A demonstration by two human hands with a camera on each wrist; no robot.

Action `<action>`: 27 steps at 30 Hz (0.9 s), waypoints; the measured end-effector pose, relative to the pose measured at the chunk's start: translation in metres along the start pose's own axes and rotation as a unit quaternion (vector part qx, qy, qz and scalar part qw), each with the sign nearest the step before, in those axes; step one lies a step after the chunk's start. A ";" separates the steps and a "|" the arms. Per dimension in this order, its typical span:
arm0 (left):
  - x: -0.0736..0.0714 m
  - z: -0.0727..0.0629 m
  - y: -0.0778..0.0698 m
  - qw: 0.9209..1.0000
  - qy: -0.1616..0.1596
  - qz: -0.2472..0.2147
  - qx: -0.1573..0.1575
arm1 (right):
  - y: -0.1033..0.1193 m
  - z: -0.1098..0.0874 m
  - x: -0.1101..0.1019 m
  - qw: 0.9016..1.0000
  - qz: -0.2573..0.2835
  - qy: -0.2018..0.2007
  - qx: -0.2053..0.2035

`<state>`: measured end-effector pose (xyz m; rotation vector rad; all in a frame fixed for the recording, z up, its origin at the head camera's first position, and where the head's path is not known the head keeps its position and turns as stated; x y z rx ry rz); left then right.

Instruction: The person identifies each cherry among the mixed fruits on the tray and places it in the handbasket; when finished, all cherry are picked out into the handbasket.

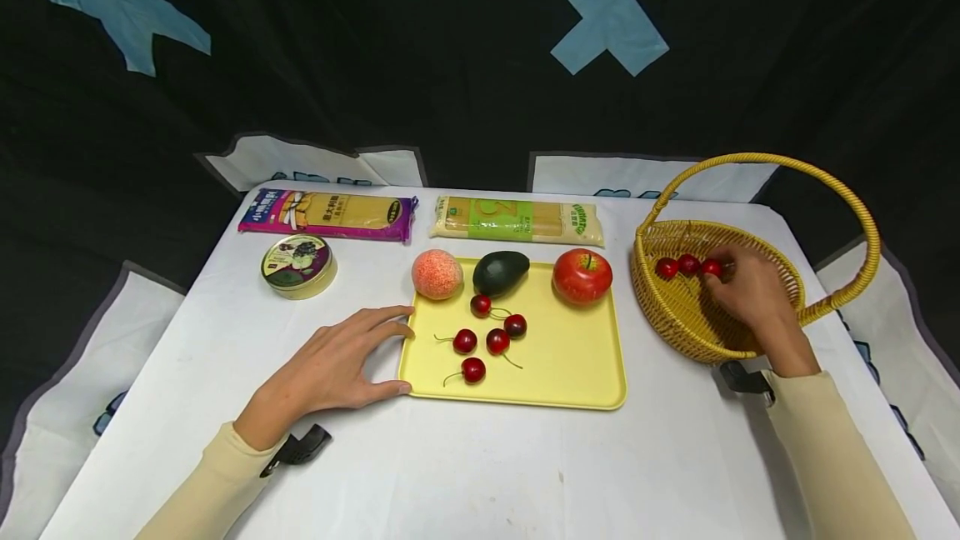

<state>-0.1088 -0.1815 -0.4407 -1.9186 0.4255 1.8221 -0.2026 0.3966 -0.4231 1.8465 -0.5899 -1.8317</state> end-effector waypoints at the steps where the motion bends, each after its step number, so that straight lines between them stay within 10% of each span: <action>1: 0.000 0.000 0.000 1.000 0.000 0.000 0.000 | 0.000 0.000 0.000 1.000 -0.001 0.002 0.000; 17: 0.001 0.000 0.000 1.000 -0.001 0.002 0.000 | 0.012 -0.005 -0.003 0.999 -0.013 0.003 0.031; 27: 0.001 0.000 0.000 1.000 -0.002 0.004 0.001 | 0.051 -0.019 0.012 0.995 -0.016 -0.081 -0.054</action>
Point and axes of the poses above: each hand's wrist, its own z-axis towards the middle knuckle, its own x-axis out of the palm, y = z × x, the point moved 1 cm from there along z, towards the middle knuckle, and after that the axes turned 11 degrees about z, right-handed, at the moved point
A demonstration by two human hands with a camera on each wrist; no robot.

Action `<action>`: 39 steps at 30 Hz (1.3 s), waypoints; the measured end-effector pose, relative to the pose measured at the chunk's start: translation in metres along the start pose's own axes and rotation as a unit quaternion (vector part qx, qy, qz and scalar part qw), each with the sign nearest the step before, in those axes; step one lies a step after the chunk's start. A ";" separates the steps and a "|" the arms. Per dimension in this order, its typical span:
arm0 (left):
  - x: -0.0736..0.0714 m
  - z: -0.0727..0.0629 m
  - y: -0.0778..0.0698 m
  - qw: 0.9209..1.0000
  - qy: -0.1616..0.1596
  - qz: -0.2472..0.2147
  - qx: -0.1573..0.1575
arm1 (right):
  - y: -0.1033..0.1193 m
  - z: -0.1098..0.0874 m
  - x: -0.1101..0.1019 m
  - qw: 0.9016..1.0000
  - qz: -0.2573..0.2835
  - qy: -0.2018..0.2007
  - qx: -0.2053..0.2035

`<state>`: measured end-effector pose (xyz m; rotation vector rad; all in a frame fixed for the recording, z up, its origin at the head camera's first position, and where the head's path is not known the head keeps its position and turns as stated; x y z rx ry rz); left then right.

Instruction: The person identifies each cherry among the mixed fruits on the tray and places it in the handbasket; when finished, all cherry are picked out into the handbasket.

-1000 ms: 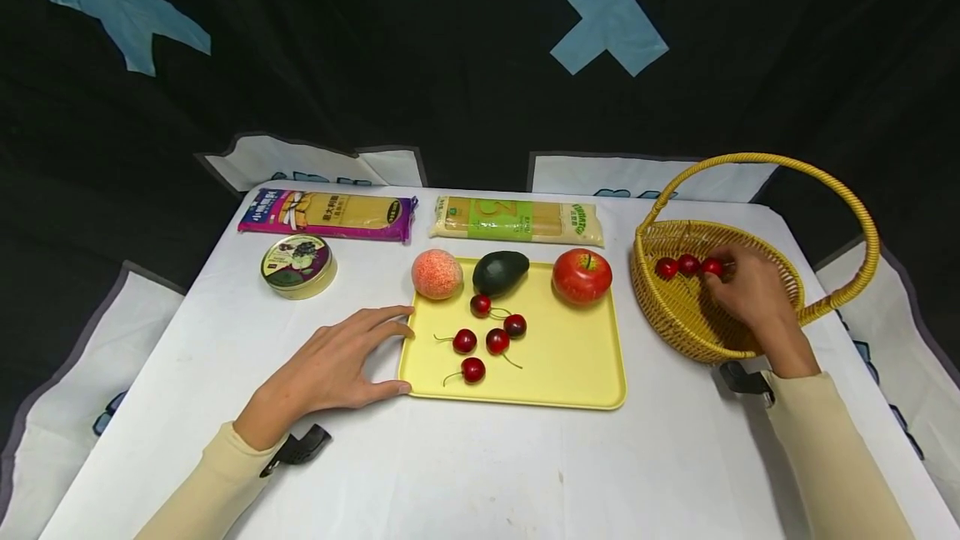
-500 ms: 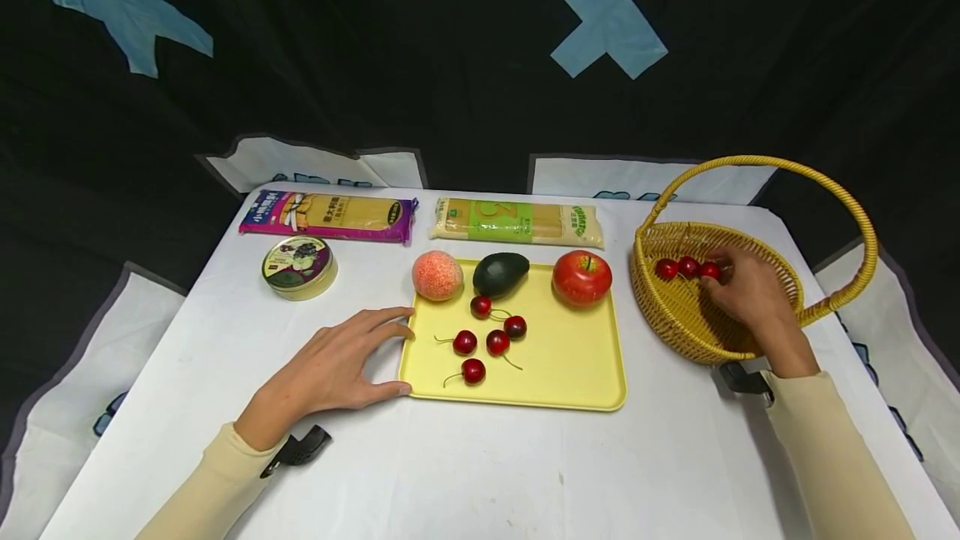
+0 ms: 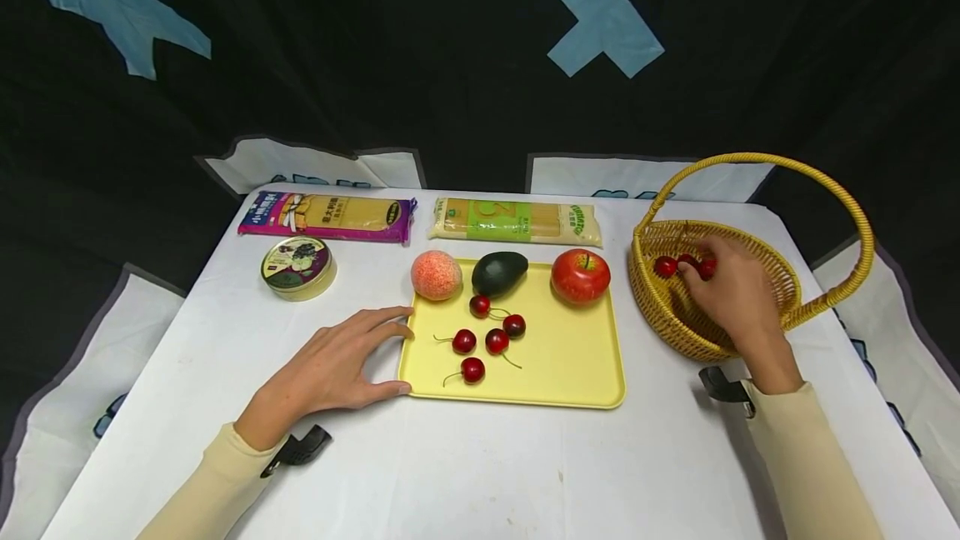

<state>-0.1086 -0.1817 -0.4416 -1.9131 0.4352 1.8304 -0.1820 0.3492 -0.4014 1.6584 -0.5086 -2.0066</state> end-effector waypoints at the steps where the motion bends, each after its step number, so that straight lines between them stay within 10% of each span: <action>1: 0.000 0.000 0.000 1.000 -0.001 0.000 0.000 | 0.005 -0.001 0.002 1.000 0.002 -0.005 -0.004; 39: 0.001 0.000 0.002 1.000 -0.017 0.004 0.008 | 0.128 -0.016 0.091 0.970 0.126 0.021 -0.208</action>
Point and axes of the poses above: each hand's wrist, its own z-axis towards the middle knuckle, its own x-axis out of the palm, y = z × x, the point moved 1 cm from there along z, towards the middle knuckle, and after that the axes turned 11 degrees about z, right-handed, at the moved point
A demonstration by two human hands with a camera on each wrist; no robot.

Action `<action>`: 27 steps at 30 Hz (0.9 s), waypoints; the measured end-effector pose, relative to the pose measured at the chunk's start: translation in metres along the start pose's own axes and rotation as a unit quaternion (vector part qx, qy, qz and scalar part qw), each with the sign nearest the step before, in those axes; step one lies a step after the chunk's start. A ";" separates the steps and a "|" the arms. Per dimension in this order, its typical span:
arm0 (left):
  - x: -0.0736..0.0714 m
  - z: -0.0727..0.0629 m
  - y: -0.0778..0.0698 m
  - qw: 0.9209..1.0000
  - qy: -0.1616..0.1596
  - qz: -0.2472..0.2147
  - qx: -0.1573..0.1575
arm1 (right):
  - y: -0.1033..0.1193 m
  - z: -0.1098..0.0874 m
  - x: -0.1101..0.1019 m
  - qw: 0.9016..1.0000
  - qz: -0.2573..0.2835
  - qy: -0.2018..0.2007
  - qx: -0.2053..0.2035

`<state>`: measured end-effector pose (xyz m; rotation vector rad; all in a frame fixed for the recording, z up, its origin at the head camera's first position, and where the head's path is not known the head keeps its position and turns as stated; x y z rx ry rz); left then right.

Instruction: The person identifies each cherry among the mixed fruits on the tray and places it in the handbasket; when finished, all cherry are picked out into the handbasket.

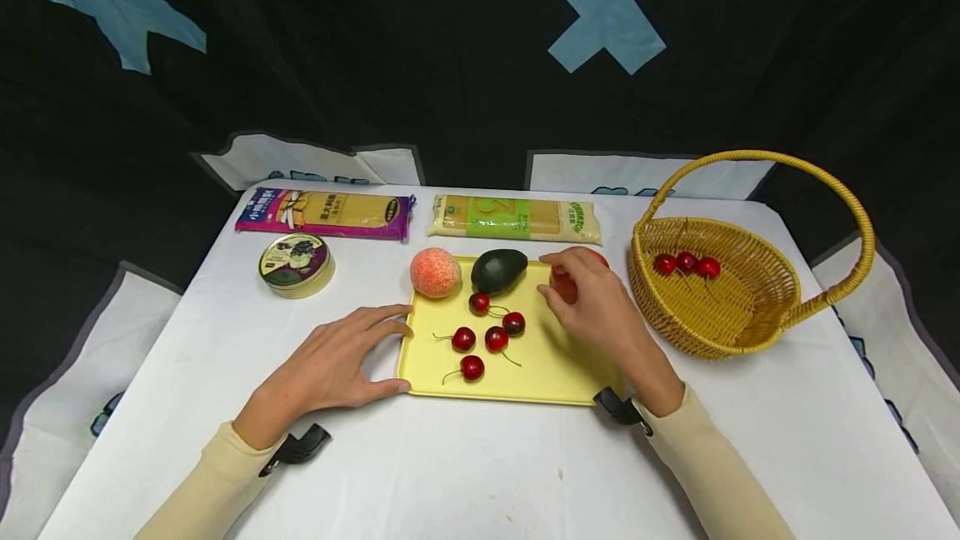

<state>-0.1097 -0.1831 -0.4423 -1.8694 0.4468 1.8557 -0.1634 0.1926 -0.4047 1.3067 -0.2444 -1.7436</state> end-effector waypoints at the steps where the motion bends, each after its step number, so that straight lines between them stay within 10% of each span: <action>1: 0.000 0.000 0.000 1.000 0.000 0.000 0.000 | 0.002 -0.001 0.002 1.000 0.001 0.003 -0.003; 27: 0.000 0.000 0.000 1.000 -0.001 0.000 0.001 | 0.012 -0.018 0.044 0.990 0.013 0.138 0.027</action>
Point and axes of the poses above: each hand's wrist, its own z-axis towards the middle knuckle, its own x-axis out of the palm, y = z × x, the point moved 1 cm from there along z, towards the middle knuckle, and after that the axes turned 11 degrees about z, right-handed, at the moved point
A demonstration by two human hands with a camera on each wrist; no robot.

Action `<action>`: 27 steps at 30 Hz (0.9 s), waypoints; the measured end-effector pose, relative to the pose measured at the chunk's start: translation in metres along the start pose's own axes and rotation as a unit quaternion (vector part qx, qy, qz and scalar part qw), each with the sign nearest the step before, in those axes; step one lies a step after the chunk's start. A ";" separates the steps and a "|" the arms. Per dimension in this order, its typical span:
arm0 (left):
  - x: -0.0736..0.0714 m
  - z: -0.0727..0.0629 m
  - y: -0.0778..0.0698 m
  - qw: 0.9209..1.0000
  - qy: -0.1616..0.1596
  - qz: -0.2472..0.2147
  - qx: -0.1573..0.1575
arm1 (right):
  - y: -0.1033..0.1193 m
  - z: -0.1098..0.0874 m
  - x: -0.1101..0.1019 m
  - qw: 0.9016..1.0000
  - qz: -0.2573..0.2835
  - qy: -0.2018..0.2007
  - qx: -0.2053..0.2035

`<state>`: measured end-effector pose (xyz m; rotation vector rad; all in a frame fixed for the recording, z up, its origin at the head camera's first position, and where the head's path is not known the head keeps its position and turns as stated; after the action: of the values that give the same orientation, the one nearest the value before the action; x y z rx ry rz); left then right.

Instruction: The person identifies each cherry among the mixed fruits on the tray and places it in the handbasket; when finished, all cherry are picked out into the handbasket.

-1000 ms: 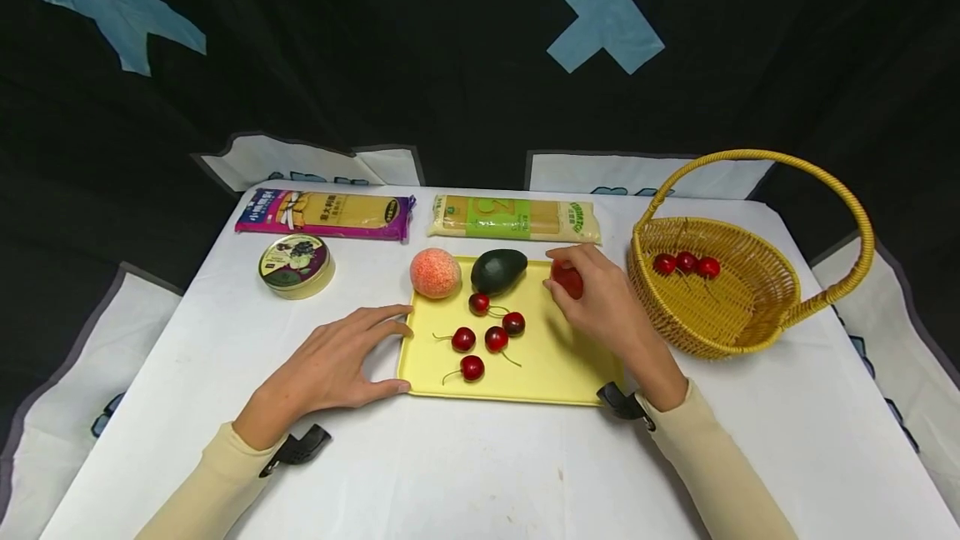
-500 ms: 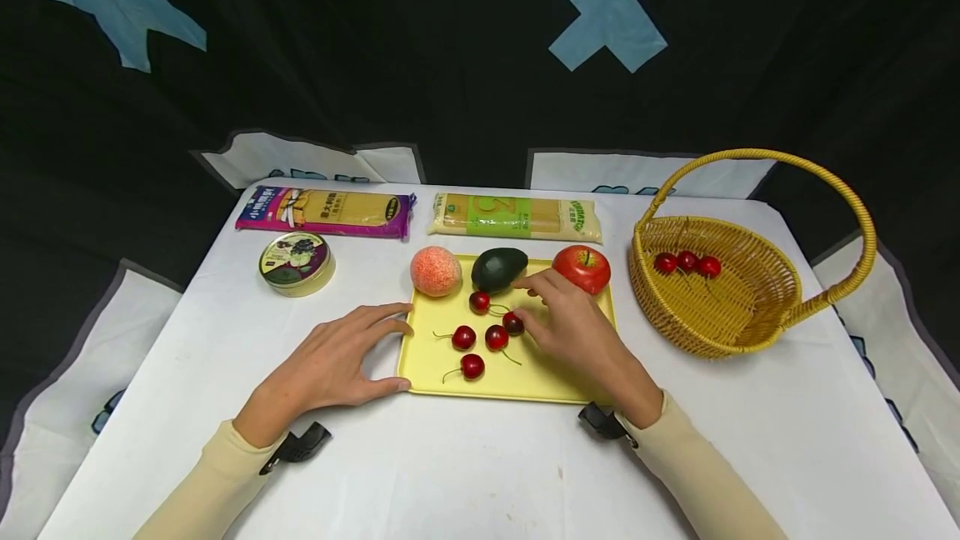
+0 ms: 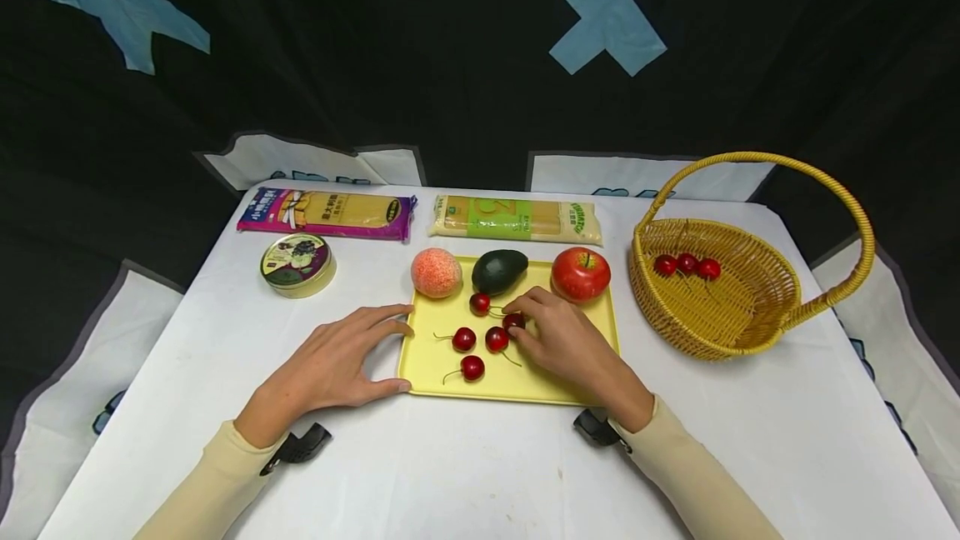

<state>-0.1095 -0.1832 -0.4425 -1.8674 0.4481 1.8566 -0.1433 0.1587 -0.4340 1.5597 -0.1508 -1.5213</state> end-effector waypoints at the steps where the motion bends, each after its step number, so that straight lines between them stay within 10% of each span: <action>1: 0.000 0.000 0.000 1.000 0.000 0.000 0.000 | 0.000 0.000 0.000 1.000 -0.001 0.003 0.000; 27: 0.001 0.000 0.000 1.000 -0.004 -0.001 0.000 | 0.000 -0.006 -0.016 0.999 -0.035 -0.004 -0.004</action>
<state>-0.1094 -0.1826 -0.4438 -1.8591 0.4439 1.8625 -0.1423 0.1718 -0.4239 1.5676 -0.0960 -1.5821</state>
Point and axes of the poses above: each hand's wrist, its own z-axis towards the middle knuckle, its own x-axis out of the palm, y = z × x, the point moved 1 cm from there along z, towards the middle knuckle, and after that the axes turned 11 degrees about z, right-handed, at the moved point
